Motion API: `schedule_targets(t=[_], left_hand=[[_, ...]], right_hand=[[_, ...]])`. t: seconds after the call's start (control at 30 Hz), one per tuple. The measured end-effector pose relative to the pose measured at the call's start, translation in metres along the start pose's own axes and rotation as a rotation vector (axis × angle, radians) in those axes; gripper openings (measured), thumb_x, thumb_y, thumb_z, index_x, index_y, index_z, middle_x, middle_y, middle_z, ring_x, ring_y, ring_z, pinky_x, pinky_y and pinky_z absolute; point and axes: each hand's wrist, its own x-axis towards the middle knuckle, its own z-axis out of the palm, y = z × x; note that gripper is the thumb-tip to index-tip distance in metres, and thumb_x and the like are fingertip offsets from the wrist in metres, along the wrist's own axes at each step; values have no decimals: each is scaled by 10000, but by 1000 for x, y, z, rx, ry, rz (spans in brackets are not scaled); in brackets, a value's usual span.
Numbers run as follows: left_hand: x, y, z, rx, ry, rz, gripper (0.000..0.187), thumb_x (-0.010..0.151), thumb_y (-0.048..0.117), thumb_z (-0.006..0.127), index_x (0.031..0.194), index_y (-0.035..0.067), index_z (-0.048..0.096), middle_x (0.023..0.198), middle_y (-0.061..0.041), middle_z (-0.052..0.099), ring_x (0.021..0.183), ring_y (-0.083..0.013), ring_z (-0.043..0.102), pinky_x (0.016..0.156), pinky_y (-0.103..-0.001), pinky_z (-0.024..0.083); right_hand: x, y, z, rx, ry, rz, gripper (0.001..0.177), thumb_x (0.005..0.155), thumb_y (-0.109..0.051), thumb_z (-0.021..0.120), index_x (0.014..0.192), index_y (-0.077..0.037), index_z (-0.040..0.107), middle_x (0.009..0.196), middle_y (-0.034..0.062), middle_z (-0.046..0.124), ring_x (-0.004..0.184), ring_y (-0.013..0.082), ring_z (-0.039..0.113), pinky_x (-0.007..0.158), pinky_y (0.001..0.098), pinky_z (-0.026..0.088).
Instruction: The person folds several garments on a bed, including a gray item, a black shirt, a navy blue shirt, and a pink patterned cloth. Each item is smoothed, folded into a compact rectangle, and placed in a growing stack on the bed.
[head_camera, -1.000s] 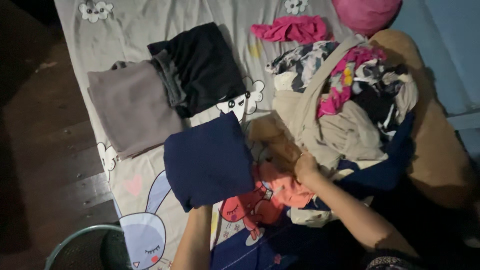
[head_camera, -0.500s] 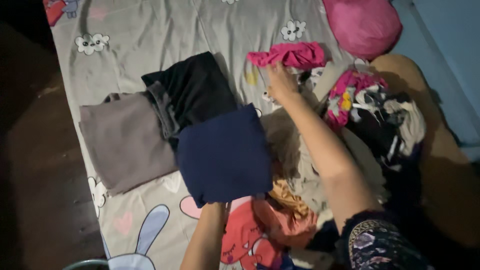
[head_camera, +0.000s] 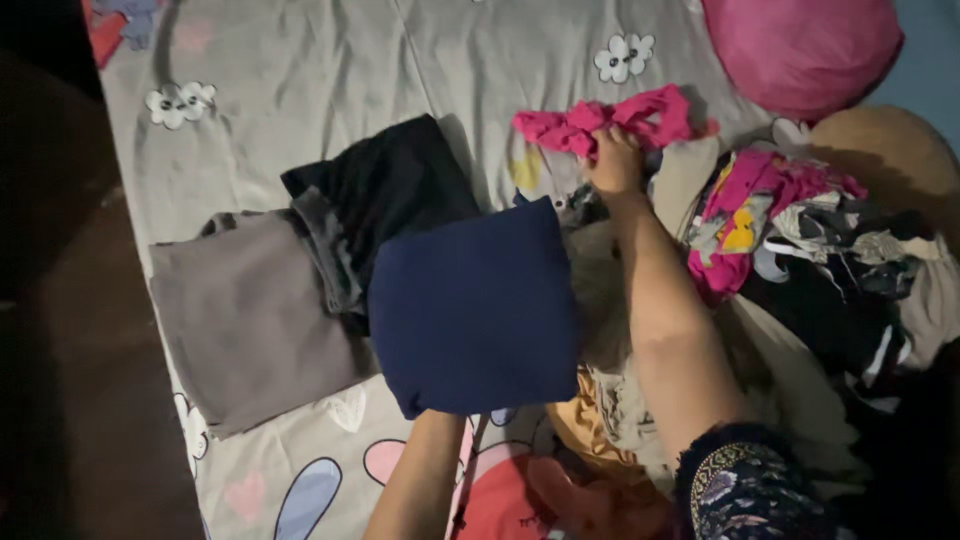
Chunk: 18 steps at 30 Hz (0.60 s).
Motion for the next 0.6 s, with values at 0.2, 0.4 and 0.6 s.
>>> schedule_targets(t=[0.2,0.4,0.6], left_hand=[[2,-5,5,-36,13,-9,624,848,472,376,1314,61,312,1342,-139,336,1209,-319,335,1016,-441,253],[22,-23,5,-82,28,-39,635,840,489,378,1309,65,320,1338,-139,340,1205,-323,337,1012,-449,254],[94,-61,-8,-186,32,-80,646,832,506,380,1305,68,329,1335,-139,343,1201,-328,339,1009,-457,254]], right_hand=[[-46,-6,-2,-107,-465,-106,400,688,-248,636,1034,-73,539,1069,163,538,1006,331,498,866,418,399],[-157,-24,-40,-13,-733,-233,399,697,-281,597,1002,-25,572,1029,183,558,967,314,518,834,416,403],[-215,-65,-47,-381,-1278,-273,404,647,-358,556,909,-66,650,961,143,626,925,275,592,784,402,452]])
